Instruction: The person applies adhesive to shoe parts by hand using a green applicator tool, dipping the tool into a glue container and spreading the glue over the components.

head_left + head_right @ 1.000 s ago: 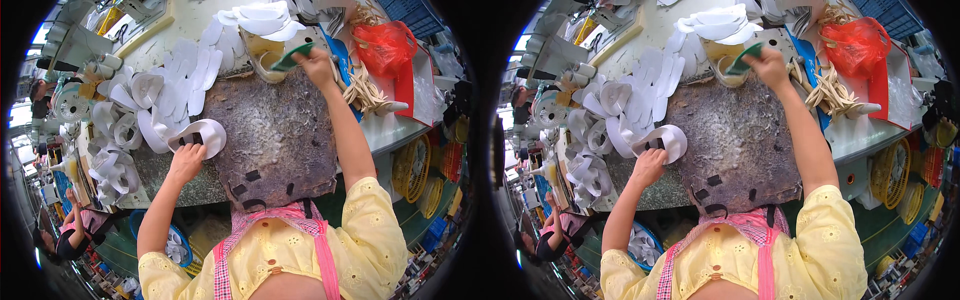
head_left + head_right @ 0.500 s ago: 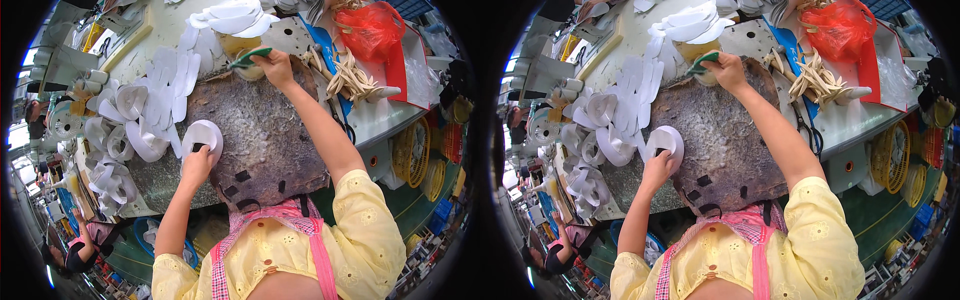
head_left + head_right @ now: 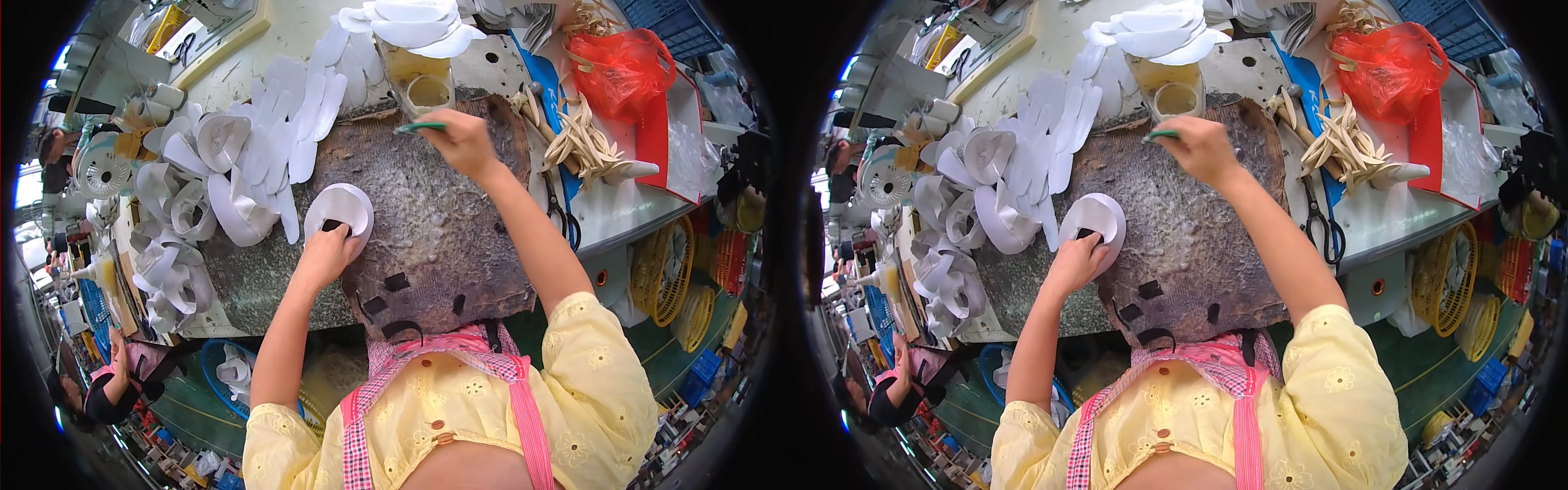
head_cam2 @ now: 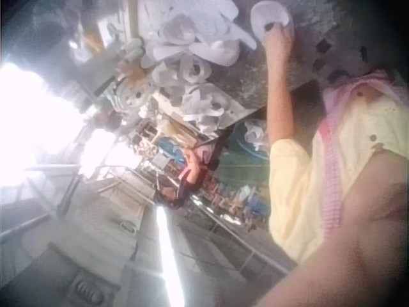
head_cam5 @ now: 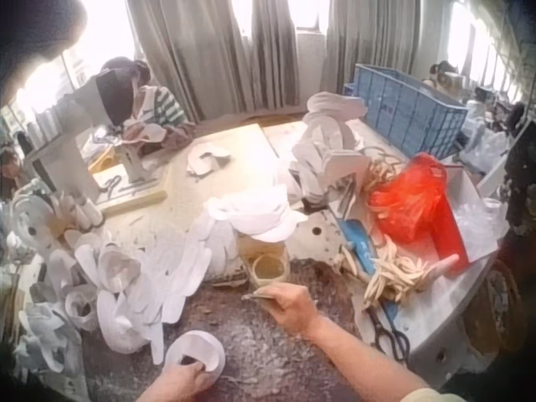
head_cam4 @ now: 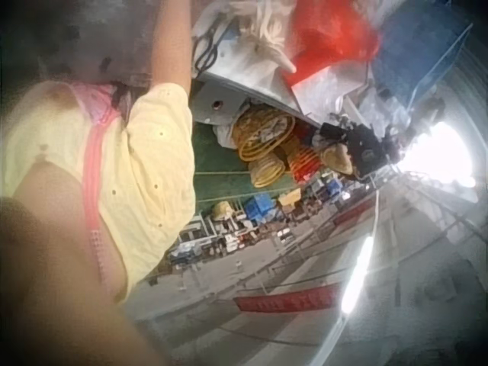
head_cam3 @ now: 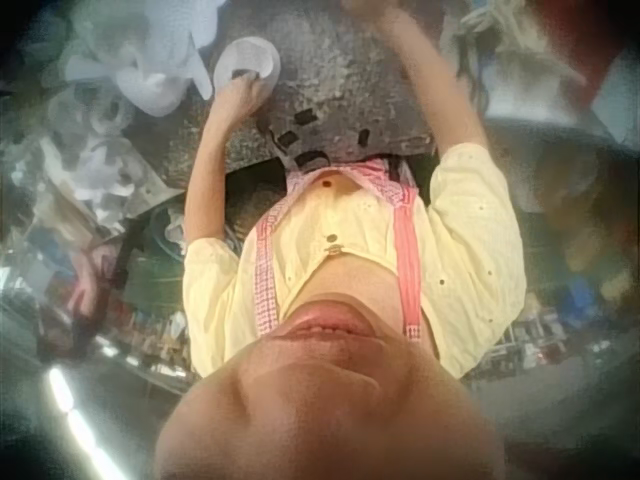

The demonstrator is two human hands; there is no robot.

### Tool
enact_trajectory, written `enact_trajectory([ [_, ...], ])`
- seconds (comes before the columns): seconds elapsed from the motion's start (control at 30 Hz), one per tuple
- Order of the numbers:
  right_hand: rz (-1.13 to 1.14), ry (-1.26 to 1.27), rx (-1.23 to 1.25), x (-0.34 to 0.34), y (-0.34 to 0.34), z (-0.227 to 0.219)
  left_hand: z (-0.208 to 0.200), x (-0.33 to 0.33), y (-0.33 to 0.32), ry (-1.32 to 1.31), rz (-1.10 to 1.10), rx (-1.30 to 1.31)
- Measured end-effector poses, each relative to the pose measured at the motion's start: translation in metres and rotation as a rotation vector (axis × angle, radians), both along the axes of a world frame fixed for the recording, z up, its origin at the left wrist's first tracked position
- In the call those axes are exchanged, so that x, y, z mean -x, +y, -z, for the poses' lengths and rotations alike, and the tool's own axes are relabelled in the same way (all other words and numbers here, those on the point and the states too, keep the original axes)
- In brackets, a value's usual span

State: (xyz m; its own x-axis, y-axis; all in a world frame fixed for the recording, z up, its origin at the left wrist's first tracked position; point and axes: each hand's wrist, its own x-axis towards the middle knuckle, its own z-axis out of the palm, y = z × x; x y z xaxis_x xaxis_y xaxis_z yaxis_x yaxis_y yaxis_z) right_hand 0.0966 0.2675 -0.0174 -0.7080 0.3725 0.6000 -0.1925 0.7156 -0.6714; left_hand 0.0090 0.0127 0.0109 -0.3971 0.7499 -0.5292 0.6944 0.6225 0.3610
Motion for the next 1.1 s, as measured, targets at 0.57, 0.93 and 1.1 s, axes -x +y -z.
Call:
enact_trajectory([
  [0.57,-0.018,0.069,0.991,-0.030,-0.020,-0.052,-0.001,0.010,-0.020,-1.394,-1.154,-0.678],
  [0.93,-0.110,-0.182,0.992,0.008,-0.090,-0.022,-0.011,-0.009,0.002,-1.659,-1.006,-0.670],
  [1.1,-0.401,-0.149,0.644,-0.011,-0.090,-0.025,-0.016,-0.001,0.000,-1.657,-1.048,-0.800],
])
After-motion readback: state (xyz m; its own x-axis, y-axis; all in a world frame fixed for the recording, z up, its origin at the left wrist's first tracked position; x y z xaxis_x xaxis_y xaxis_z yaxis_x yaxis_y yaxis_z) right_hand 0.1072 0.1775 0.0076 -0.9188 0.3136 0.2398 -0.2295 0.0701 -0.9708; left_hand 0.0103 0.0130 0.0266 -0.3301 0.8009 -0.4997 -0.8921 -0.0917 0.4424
